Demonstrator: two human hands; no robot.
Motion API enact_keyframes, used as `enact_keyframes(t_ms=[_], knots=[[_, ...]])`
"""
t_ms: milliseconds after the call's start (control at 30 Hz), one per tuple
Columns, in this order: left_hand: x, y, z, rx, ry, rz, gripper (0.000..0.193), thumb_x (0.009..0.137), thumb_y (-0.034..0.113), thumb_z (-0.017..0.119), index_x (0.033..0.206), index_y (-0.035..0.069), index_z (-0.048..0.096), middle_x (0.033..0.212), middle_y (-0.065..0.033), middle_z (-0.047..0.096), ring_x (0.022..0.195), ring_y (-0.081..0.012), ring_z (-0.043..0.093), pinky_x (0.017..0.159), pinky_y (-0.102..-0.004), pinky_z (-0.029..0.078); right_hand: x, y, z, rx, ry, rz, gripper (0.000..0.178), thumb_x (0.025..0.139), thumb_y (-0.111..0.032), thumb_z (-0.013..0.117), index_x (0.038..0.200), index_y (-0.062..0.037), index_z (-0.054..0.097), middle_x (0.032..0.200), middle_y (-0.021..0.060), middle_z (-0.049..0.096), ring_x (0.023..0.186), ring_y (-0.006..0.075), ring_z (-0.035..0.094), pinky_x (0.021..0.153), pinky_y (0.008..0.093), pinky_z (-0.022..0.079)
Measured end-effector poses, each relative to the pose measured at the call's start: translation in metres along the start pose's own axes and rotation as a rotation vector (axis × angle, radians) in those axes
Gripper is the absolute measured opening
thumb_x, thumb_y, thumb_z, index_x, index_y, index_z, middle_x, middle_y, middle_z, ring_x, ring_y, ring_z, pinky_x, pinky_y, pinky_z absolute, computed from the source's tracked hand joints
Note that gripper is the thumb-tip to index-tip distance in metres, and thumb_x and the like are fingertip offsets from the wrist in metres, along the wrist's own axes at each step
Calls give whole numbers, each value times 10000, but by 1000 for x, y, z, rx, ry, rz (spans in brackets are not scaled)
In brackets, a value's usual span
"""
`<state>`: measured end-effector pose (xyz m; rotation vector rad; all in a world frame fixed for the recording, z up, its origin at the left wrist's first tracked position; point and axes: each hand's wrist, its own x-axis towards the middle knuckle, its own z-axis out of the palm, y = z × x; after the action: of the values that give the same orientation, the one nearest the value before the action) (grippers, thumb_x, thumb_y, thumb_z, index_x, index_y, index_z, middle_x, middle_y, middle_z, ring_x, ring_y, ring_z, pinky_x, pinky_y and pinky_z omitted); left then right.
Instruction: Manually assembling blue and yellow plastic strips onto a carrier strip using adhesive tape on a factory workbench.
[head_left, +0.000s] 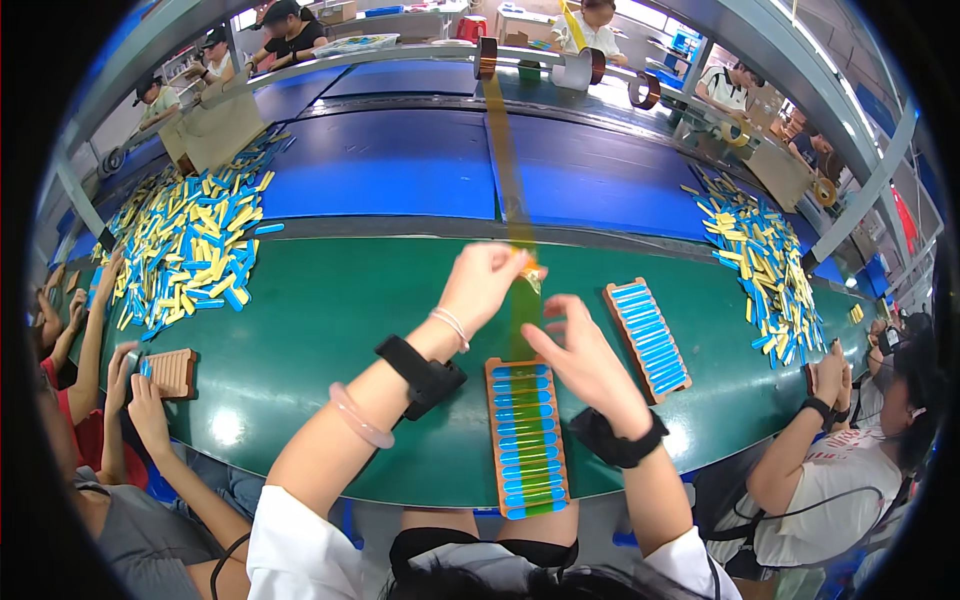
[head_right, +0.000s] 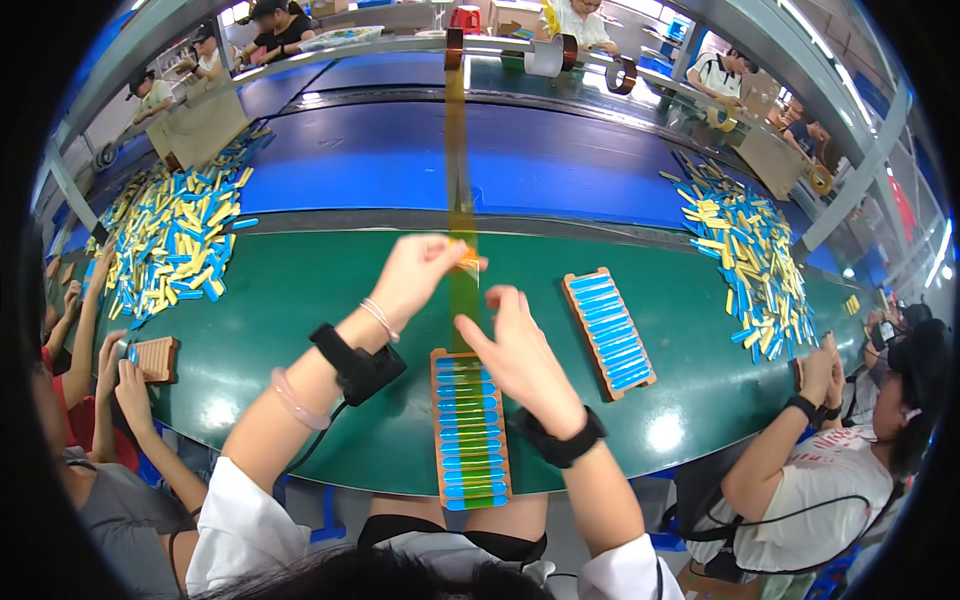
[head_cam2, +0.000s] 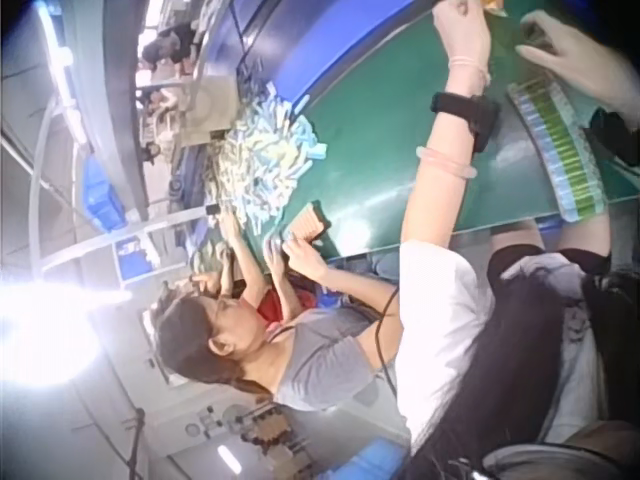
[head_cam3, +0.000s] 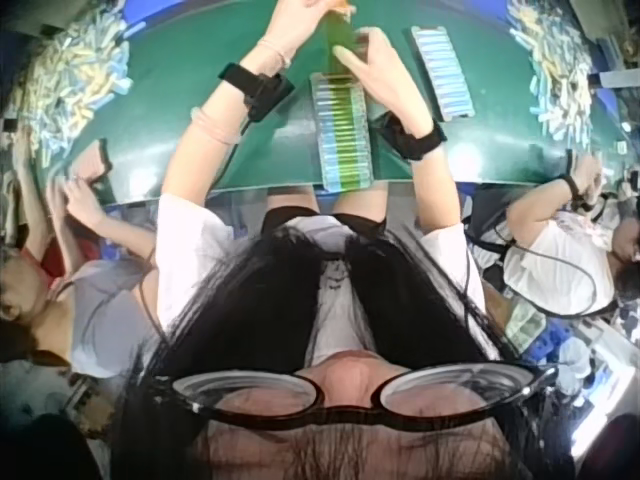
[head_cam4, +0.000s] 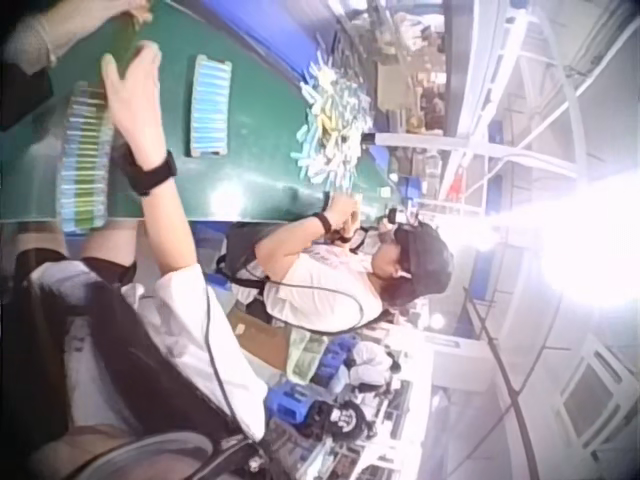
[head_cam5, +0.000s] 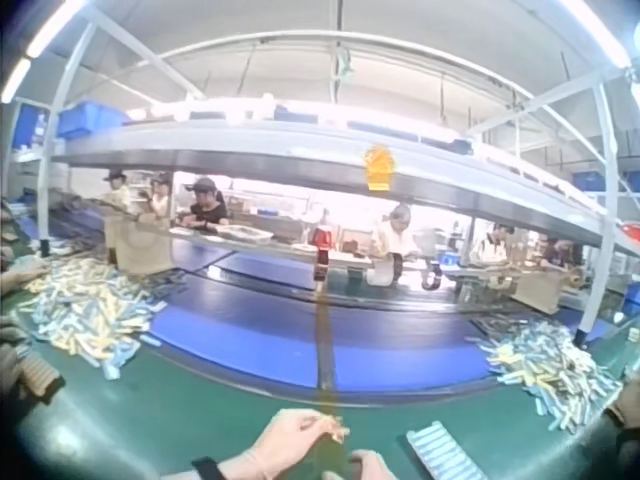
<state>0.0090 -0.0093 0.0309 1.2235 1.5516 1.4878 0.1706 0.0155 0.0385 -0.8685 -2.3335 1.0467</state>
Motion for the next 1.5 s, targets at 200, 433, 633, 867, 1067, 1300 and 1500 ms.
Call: enact_keyframes(t_ms=[200, 433, 633, 867, 1067, 1300, 1500], knots=[[1, 83, -23, 671, -137, 334, 390, 903, 305, 351, 999, -15, 551, 971, -139, 598, 871, -250, 576, 801, -322, 431, -21, -16, -49, 1055, -309, 217, 141, 854, -164, 511, 856, -25, 537, 802, 6, 561, 731, 48, 516, 628, 199, 422], [-79, 16, 11, 1332, -621, 881, 371, 709, 134, 500, 1080, 129, 504, 1179, -62, 457, 1181, -235, 353, 889, -481, 338, -27, -11, -79, 1035, -215, 207, 154, 851, -127, 502, 919, 6, 538, 845, 31, 575, 760, 78, 535, 672, 218, 432], [-106, -7, 21, 1317, -469, 780, 317, 663, 134, 505, 976, 101, 542, 1053, -34, 520, 1072, -164, 443, 911, -361, 339, -37, -4, -65, 1018, -300, 342, 233, 854, -113, 492, 1021, 48, 498, 904, 73, 579, 804, 106, 555, 698, 231, 451], [-59, -19, -113, 1818, -191, 160, 243, 764, 146, 492, 1005, 126, 509, 919, -22, 553, 928, -147, 521, 783, -366, 366, -34, 2, -41, 997, -371, 322, 138, 833, -158, 550, 894, -41, 509, 813, 39, 598, 692, 66, 533, 592, 203, 416], [-76, 31, -38, -145, -256, -275, 398, 866, 225, 466, 1195, 17, 380, 1113, -119, 505, 1016, -209, 495, 857, -348, 407, -32, -9, -27, 812, -279, 198, 185, 826, -159, 562, 924, -6, 532, 808, 45, 615, 666, 45, 517, 574, 191, 413], [-112, 29, 1, -681, -205, -333, 313, 854, 111, 485, 1122, -47, 453, 1050, -114, 548, 940, -162, 545, 833, -311, 443, -71, 32, -74, -271, 327, -106, 779, 671, -250, 706, 1254, 19, 265, 1167, 199, 413, 1092, 293, 394, 878, 384, 351], [-119, 17, -9, -678, -91, -342, 318, 822, 49, 521, 1110, -70, 457, 998, -115, 572, 895, -162, 568, 809, -293, 461, -91, 105, -109, -492, 53, 315, 1041, 587, -238, 762, 1324, -12, 63, 1203, 243, 341, 1140, 362, 319, 933, 398, 305]])
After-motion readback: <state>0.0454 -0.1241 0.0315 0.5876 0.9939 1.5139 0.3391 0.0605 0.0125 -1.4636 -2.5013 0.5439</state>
